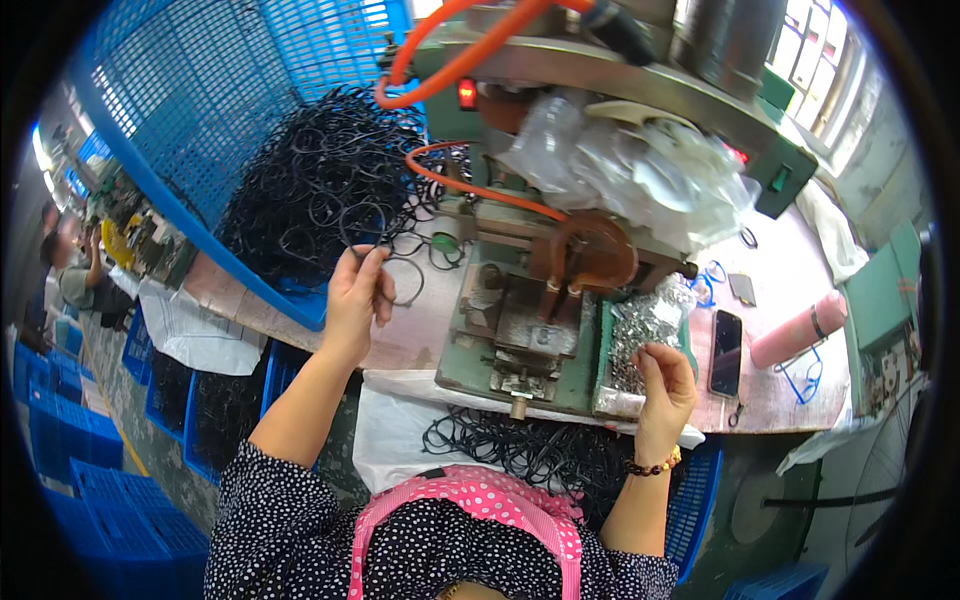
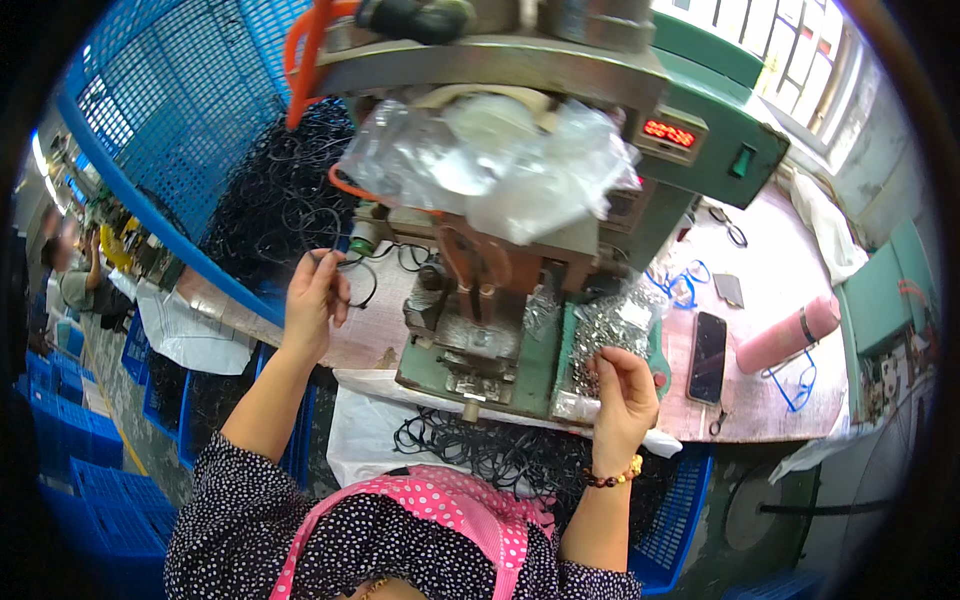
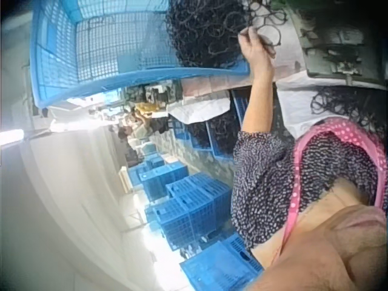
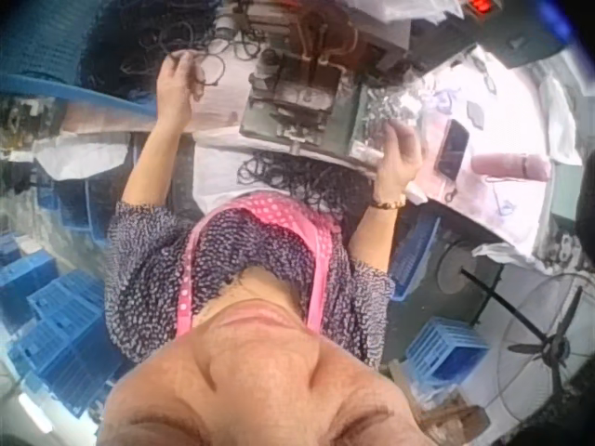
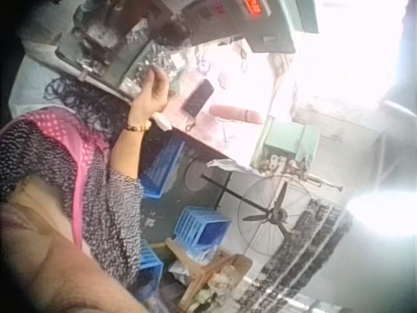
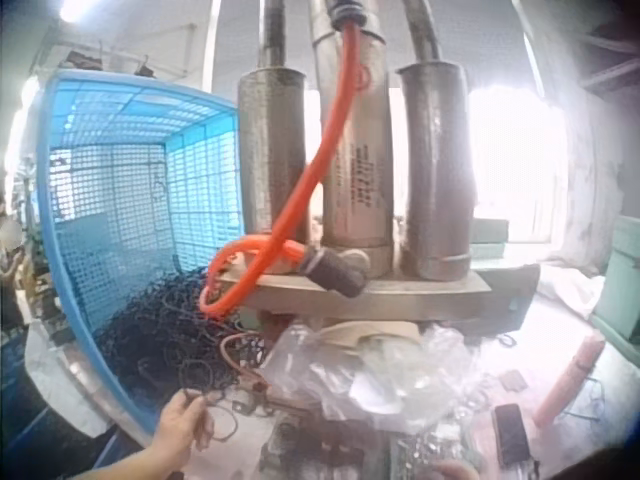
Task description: The person repeatedly picks black cables from a blue basket, places them into a green machine, and removes the processed cables. The cycle continues throughout the clip with the same repetitive handling of cables.
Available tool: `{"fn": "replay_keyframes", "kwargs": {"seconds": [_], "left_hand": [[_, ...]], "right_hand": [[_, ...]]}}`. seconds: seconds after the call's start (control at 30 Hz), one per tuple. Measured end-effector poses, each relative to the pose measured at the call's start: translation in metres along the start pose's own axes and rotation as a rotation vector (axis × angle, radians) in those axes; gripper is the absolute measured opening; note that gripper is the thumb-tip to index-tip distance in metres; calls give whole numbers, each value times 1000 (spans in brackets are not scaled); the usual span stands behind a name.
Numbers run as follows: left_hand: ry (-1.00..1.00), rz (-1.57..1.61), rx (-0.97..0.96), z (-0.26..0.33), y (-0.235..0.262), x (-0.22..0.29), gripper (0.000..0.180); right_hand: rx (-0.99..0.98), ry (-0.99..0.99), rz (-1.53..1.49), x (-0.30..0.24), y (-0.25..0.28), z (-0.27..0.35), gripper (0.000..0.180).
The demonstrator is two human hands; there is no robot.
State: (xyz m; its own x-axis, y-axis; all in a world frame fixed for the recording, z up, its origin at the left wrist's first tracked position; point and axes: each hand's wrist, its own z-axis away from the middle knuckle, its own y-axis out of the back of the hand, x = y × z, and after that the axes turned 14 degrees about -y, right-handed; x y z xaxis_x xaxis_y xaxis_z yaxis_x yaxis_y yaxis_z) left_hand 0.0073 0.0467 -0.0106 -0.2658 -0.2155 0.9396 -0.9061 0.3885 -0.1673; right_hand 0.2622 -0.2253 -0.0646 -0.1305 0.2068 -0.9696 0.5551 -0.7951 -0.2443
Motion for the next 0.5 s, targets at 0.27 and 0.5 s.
{"fn": "replay_keyframes", "kwargs": {"seconds": [0.27, 0.5], "left_hand": [[-379, 134, -101, 45, -48, 57, 22], [-487, 125, -181, 29, -77, 64, 26]], "right_hand": [[-204, 89, 22, -27, -61, 5, 14], [-241, 59, -36, -32, -111, 17, 49]]}}
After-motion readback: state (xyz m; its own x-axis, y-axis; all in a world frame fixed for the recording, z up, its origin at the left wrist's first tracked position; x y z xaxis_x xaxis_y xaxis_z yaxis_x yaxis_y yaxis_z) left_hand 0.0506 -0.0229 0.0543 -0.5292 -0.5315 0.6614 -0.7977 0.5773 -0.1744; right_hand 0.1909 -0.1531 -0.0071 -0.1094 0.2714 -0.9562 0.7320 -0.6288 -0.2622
